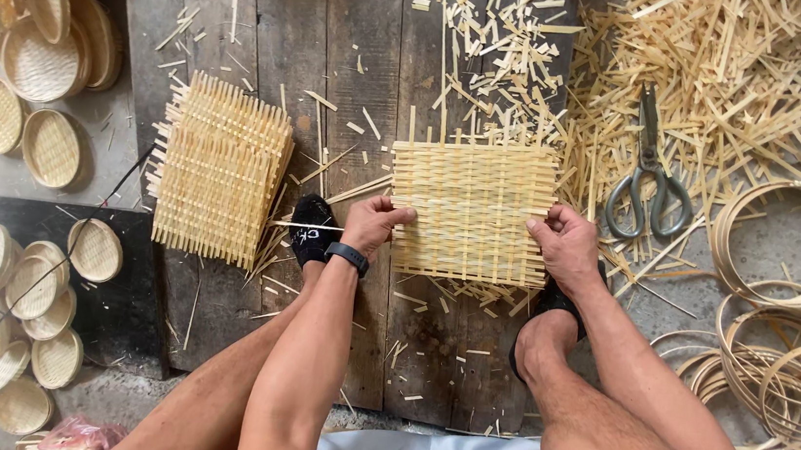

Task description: The person sits on the floor assembling bamboo steamer baskets. They press a round woven bamboo mat into a bamboo rim, trim excess strips with scissors, join bamboo rings together, and place finished baskets onto a growing stack beside them.

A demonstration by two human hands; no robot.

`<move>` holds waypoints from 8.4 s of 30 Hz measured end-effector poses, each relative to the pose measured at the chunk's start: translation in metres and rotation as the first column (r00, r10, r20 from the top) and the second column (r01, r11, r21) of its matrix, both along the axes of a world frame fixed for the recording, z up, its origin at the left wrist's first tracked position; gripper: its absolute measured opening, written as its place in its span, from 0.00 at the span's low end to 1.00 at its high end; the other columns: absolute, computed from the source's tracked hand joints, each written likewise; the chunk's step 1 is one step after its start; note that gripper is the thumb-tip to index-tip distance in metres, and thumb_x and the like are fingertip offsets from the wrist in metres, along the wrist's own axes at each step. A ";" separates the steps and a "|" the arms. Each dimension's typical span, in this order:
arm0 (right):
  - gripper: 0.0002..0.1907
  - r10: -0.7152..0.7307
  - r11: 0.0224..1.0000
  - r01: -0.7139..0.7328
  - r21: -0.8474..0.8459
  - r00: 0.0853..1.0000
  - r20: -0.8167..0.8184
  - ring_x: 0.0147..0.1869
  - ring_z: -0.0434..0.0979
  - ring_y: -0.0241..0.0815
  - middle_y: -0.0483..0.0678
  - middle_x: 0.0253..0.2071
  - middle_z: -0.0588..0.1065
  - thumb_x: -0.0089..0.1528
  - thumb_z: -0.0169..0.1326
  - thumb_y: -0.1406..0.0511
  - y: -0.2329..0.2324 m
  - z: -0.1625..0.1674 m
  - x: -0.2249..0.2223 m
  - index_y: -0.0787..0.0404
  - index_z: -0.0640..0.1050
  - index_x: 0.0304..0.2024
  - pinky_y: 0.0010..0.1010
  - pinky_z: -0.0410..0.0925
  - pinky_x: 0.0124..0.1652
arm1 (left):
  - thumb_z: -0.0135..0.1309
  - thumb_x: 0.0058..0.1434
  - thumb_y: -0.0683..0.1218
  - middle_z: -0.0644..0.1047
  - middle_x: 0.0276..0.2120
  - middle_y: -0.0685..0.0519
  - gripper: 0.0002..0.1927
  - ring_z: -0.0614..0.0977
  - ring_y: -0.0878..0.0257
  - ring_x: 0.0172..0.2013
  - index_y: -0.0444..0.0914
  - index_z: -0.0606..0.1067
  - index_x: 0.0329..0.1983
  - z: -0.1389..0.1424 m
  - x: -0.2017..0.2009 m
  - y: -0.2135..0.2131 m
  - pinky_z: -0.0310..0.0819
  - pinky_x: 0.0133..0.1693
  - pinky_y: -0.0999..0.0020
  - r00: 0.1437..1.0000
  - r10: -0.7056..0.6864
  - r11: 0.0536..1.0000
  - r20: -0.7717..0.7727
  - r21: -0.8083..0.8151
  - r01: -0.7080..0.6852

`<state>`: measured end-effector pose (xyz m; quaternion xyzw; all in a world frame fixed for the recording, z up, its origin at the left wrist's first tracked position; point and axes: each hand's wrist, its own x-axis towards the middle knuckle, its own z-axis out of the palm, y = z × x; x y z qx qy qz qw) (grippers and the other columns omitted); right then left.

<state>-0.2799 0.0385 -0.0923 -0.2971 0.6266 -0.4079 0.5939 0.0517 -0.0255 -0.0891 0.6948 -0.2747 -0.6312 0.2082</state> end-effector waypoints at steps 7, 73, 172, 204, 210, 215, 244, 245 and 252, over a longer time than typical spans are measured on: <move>0.10 0.015 1.000 -0.013 0.019 0.994 -0.104 0.34 0.74 0.27 0.42 0.33 0.79 0.63 0.61 0.69 0.008 0.002 0.002 0.69 0.79 0.44 0.20 0.68 0.33 | 0.70 0.52 0.43 0.82 0.29 0.55 0.12 0.76 0.72 0.24 0.35 0.81 0.36 0.005 -0.001 0.008 0.68 0.25 0.75 0.998 -0.020 0.999 0.060 -0.039 0.022; 0.11 0.022 0.365 -0.877 -0.312 0.344 -0.939 0.31 0.75 0.41 0.47 0.28 0.75 0.55 0.64 0.60 -0.042 0.364 0.047 0.61 0.81 0.31 0.30 0.73 0.30 | 0.41 0.64 0.72 0.61 0.14 0.65 0.29 0.57 0.72 0.13 0.46 0.67 0.23 0.287 -0.113 0.014 0.47 0.16 0.73 0.670 -0.169 0.981 -0.722 -0.186 0.047; 0.20 0.162 0.986 -0.109 0.123 0.766 -0.622 0.43 0.83 0.43 0.54 0.39 0.82 0.52 0.74 0.68 -0.041 0.031 0.003 0.68 0.83 0.44 0.29 0.73 0.45 | 0.66 0.51 0.37 0.83 0.37 0.48 0.19 0.84 0.62 0.37 0.33 0.78 0.47 0.032 -0.038 -0.008 0.80 0.41 0.67 0.945 0.058 0.928 0.323 -0.367 0.069; 0.12 0.166 0.986 -0.109 0.128 0.756 -0.633 0.34 0.82 0.37 0.48 0.32 0.83 0.51 0.73 0.63 -0.032 0.013 -0.001 0.57 0.87 0.37 0.28 0.73 0.41 | 0.70 0.50 0.42 0.85 0.28 0.50 0.08 0.86 0.64 0.28 0.37 0.85 0.33 0.032 -0.027 -0.004 0.82 0.36 0.69 0.894 -0.030 0.949 0.446 -0.267 0.165; 0.14 0.326 0.944 -0.219 0.246 0.733 -0.597 0.36 0.82 0.38 0.47 0.34 0.83 0.51 0.73 0.61 -0.049 0.058 -0.001 0.56 0.87 0.39 0.30 0.72 0.43 | 0.72 0.48 0.41 0.84 0.27 0.51 0.08 0.86 0.66 0.26 0.37 0.84 0.31 0.035 -0.021 -0.014 0.82 0.33 0.70 0.925 -0.061 0.972 0.375 -0.188 0.141; 0.46 0.318 0.777 -0.627 -0.056 0.468 -0.824 0.65 0.69 0.50 0.54 0.57 0.70 0.47 0.73 0.51 -0.042 0.107 0.050 0.59 0.69 0.61 0.39 0.62 0.69 | 0.68 0.56 0.43 0.81 0.49 0.44 0.14 0.81 0.57 0.49 0.38 0.81 0.45 0.045 -0.037 -0.033 0.79 0.51 0.63 0.684 -0.372 0.868 0.627 -0.026 0.496; 0.09 0.198 0.848 -0.471 -0.243 0.706 -0.680 0.38 0.78 0.40 0.48 0.34 0.81 0.69 0.58 0.61 -0.103 0.022 0.058 0.58 0.86 0.43 0.35 0.70 0.44 | 0.52 0.71 0.55 0.81 0.37 0.52 0.16 0.81 0.60 0.36 0.40 0.82 0.44 0.007 -0.086 -0.068 0.74 0.40 0.65 0.818 -0.436 0.706 0.375 -0.422 0.569; 0.09 0.234 0.882 -0.433 -0.187 0.745 -0.625 0.36 0.78 0.39 0.48 0.33 0.81 0.69 0.58 0.61 -0.104 0.017 0.057 0.58 0.85 0.42 0.34 0.70 0.41 | 0.54 0.69 0.55 0.82 0.33 0.51 0.16 0.80 0.60 0.32 0.39 0.83 0.43 0.005 -0.087 -0.070 0.74 0.36 0.65 0.849 -0.408 0.753 0.335 -0.403 0.520; 0.13 0.098 0.970 -0.166 -0.180 0.938 -0.332 0.34 0.77 0.36 0.46 0.31 0.80 0.69 0.53 0.61 -0.103 -0.009 0.048 0.61 0.85 0.38 0.29 0.71 0.37 | 0.60 0.64 0.52 0.80 0.26 0.51 0.14 0.77 0.64 0.28 0.35 0.81 0.39 -0.012 -0.093 -0.081 0.73 0.32 0.69 0.927 -0.338 0.842 0.164 -0.387 0.375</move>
